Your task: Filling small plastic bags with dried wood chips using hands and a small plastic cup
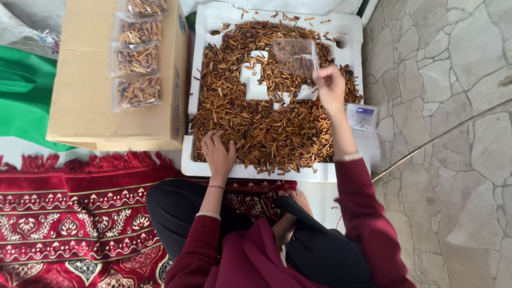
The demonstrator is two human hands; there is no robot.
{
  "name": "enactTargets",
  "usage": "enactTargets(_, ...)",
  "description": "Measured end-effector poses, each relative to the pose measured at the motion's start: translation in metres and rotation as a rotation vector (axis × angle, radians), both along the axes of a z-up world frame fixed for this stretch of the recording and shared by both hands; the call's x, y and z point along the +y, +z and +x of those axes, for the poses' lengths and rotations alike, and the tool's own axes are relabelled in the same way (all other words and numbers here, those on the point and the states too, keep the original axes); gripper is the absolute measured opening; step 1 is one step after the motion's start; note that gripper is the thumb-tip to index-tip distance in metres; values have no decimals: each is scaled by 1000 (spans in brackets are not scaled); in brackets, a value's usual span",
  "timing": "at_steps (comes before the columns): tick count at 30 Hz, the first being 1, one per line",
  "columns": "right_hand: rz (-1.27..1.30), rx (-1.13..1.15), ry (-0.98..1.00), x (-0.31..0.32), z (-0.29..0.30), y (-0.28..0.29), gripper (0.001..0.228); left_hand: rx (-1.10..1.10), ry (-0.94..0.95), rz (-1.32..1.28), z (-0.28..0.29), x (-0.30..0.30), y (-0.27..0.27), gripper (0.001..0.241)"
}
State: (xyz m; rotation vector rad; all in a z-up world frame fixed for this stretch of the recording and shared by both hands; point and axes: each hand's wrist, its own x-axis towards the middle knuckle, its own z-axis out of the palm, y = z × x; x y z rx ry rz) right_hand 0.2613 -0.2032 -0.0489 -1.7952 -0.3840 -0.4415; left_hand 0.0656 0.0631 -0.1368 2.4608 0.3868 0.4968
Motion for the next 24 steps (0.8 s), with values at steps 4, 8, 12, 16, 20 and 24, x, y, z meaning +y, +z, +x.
enactTargets(4,39,-81,-17,19,-95,-21,11,-387,-156,-14,-9,-20,-7,17)
enactTargets(8,-279,-158,-158,37,-159,-67,12,-396,-347,-547,-21,-78,35,25)
enactTargets(12,-336,-337,-106,42,-205,-37,14,-205,-433,-894,-34,-111,94,22)
enactTargets(16,-519,-473,-173,36,-217,-7,19,-205,-329,-839,-38,-107,69,35)
enactTargets(20,-520,-438,-38,42,-232,13,10,-159,-336,-956,-58,-99,84,18)
enactTargets(24,-508,-411,85,56,-239,26,11,9,-165,-1086,-64,-93,57,10)
